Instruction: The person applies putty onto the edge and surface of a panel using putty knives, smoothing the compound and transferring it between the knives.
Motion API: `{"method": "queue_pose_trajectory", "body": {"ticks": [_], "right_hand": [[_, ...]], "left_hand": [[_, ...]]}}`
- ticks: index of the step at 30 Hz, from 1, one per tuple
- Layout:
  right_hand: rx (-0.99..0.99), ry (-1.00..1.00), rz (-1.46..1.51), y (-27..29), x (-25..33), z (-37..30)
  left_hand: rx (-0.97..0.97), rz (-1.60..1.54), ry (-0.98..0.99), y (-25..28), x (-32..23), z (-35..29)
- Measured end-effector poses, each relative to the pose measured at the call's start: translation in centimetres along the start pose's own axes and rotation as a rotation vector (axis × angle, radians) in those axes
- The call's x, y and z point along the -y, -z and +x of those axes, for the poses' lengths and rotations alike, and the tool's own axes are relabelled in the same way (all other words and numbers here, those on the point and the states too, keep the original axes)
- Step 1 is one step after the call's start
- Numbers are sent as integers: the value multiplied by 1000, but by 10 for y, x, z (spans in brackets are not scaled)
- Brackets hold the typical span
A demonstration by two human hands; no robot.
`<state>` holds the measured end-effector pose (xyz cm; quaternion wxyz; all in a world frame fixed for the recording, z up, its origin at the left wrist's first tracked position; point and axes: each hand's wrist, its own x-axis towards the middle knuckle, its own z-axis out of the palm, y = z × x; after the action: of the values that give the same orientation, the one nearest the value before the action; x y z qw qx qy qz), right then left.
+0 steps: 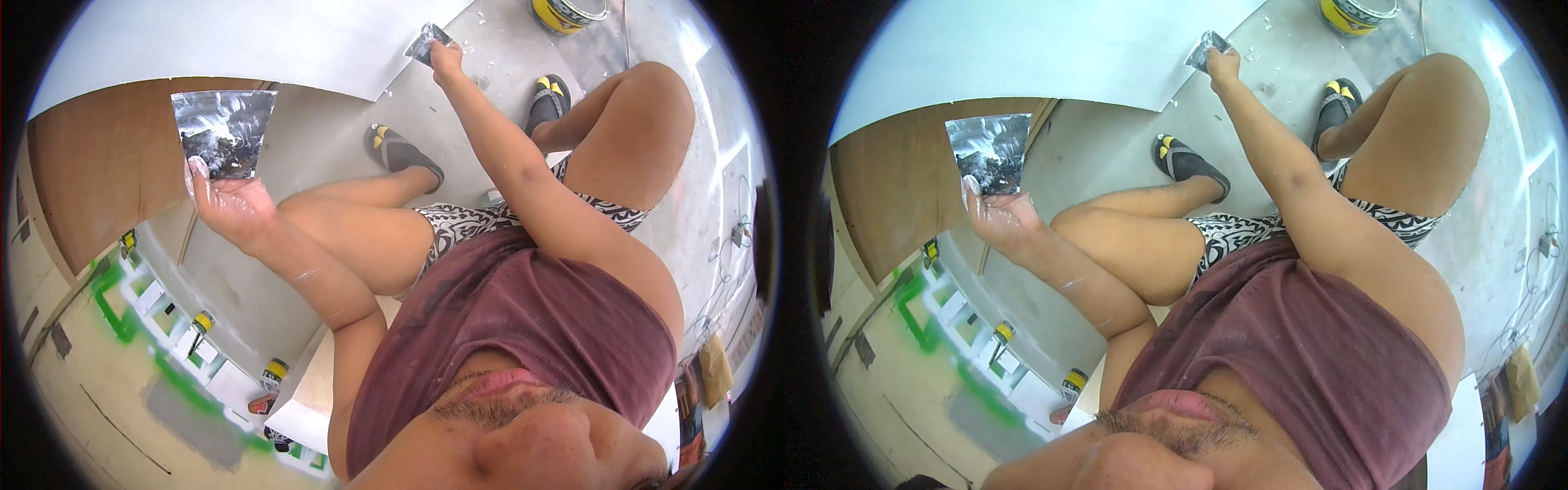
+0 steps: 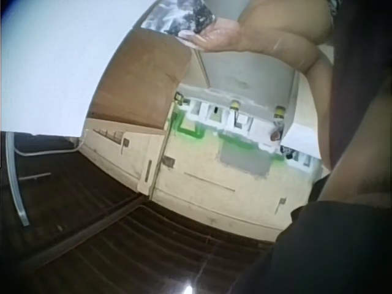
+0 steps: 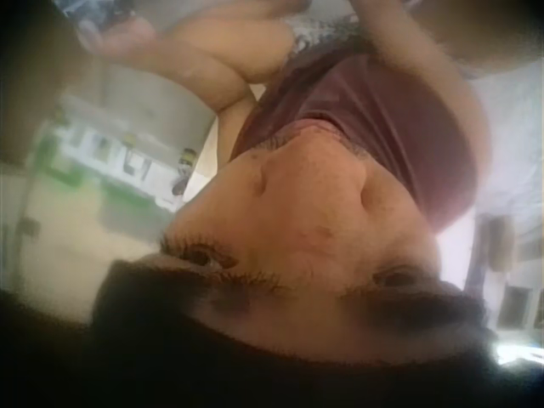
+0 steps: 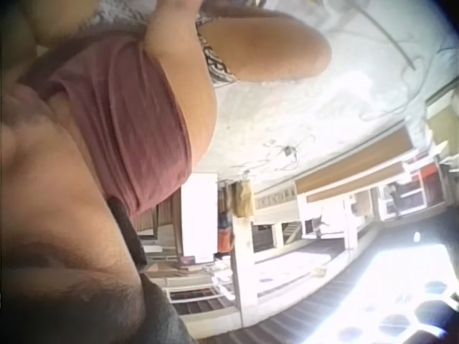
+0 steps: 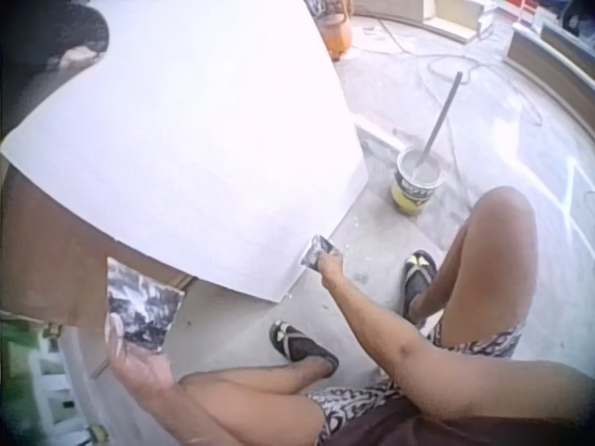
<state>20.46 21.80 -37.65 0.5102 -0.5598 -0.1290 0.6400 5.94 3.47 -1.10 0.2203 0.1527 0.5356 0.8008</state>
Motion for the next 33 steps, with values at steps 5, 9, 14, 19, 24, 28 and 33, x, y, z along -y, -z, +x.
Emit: {"method": "queue_pose_trajectory", "body": {"ticks": [5,9,14,19,24,28,33], "right_hand": [[-39,-20,28,-31,-8,-5],[-114,150,-51,-72,15,-30],[-186,486,-526,-136,61,-94],[235,633,-695,-171,97,-181],[436,989,-737,-162,85,-217],[446,813,-638,-105,41,-169],[-125,246,-178,-37,-15,-45]], "left_hand": [[1,0,-13,-1,-4,2],[10,3,-20,5,0,3],[-28,-28,-16,15,8,10],[-53,-38,-43,24,7,17],[-75,19,-60,28,10,18],[-167,-29,-72,33,7,18],[-138,-29,-47,34,10,16]]}}
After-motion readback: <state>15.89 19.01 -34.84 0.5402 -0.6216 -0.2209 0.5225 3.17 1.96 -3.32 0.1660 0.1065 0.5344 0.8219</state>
